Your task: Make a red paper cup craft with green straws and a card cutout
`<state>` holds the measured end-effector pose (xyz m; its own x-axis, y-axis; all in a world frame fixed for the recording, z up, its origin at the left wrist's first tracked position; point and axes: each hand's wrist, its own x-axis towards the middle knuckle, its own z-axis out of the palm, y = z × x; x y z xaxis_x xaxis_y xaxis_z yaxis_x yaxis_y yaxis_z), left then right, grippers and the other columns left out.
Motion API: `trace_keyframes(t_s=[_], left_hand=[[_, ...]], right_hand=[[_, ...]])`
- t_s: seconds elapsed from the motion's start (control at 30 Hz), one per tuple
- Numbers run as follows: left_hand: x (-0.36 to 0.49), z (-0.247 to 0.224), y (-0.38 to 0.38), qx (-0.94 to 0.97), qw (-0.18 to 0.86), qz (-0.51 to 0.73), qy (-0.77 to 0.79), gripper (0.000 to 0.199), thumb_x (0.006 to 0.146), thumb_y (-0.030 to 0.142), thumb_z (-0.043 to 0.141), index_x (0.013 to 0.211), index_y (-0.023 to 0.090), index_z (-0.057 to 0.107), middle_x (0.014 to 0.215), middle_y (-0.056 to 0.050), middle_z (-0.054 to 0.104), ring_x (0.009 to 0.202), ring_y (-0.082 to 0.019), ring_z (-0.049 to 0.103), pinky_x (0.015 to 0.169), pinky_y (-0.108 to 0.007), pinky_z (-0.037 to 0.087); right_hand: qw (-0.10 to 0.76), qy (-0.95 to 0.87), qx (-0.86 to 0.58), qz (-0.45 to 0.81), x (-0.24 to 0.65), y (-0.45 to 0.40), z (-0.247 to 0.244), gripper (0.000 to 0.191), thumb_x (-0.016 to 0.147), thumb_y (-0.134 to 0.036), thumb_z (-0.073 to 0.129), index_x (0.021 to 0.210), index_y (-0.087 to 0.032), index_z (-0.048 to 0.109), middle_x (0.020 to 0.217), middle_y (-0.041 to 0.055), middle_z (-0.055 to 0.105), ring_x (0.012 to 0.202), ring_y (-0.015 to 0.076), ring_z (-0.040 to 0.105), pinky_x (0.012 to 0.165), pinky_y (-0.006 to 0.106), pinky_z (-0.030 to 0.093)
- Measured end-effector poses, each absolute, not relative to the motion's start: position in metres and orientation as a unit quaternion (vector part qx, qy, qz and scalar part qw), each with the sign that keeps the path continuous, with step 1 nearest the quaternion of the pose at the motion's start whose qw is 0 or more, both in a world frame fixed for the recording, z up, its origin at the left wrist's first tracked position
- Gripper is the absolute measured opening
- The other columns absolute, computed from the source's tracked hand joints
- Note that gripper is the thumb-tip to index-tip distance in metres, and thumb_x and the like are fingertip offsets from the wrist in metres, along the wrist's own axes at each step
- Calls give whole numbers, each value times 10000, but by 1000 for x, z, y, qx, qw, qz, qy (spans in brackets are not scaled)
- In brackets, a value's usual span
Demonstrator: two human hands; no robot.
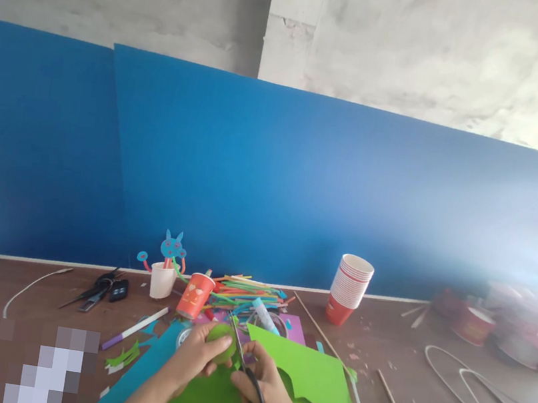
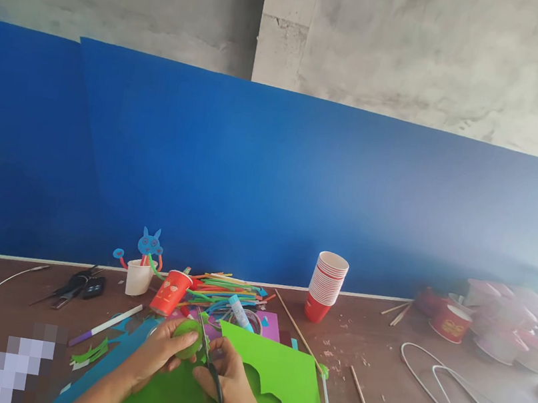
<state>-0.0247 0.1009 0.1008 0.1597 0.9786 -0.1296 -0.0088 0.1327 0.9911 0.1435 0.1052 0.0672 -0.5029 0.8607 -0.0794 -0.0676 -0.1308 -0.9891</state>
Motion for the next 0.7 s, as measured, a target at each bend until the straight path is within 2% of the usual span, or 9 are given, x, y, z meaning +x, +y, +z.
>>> trace_keyframes(t_s=[0.2, 0.3, 0.4, 0.57, 0.7], left_hand=[[-25, 101, 100, 501, 578, 411, 496, 286, 718, 498, 610, 754, 215, 616, 562, 25, 644, 372, -80, 377, 416, -216, 187], [-26, 100, 101, 504, 577, 416, 490, 276, 704, 488, 622, 741, 215, 621, 549, 25, 628, 399, -96, 429, 412, -215, 195], [-26, 100, 101, 504, 575, 424, 486, 274, 696, 482, 629, 748, 214, 627, 545, 28, 618, 434, -109, 478, 407, -208, 206], [-28, 97, 101, 509, 583, 408, 485, 266, 707, 469, 625, 742, 206, 628, 532, 34, 630, 372, -76, 394, 400, -206, 212], [-31, 93, 104, 512, 589, 395, 484, 300, 688, 500, 642, 768, 211, 636, 550, 21, 639, 434, -110, 493, 390, -204, 223]], right_hand=[[349, -553, -357, 668, 143, 105, 68, 583, 599, -552, 797, 883, -220, 410, 478, -141, 466, 299, 18, 376, 283, 120, 297], [351, -556, -345, 670, 143, 105, 69, 570, 607, -542, 795, 876, -219, 410, 512, -126, 501, 303, 17, 390, 290, 125, 301], [349, -558, -345, 669, 143, 106, 68, 561, 612, -538, 791, 872, -218, 411, 483, -137, 469, 291, 19, 371, 285, 126, 290], [338, -561, -348, 671, 144, 107, 64, 573, 601, -548, 787, 878, -216, 412, 506, -130, 488, 296, 24, 388, 287, 130, 311], [339, -566, -335, 672, 145, 107, 69, 568, 604, -536, 792, 881, -213, 417, 534, -118, 516, 299, 15, 390, 289, 124, 288]])
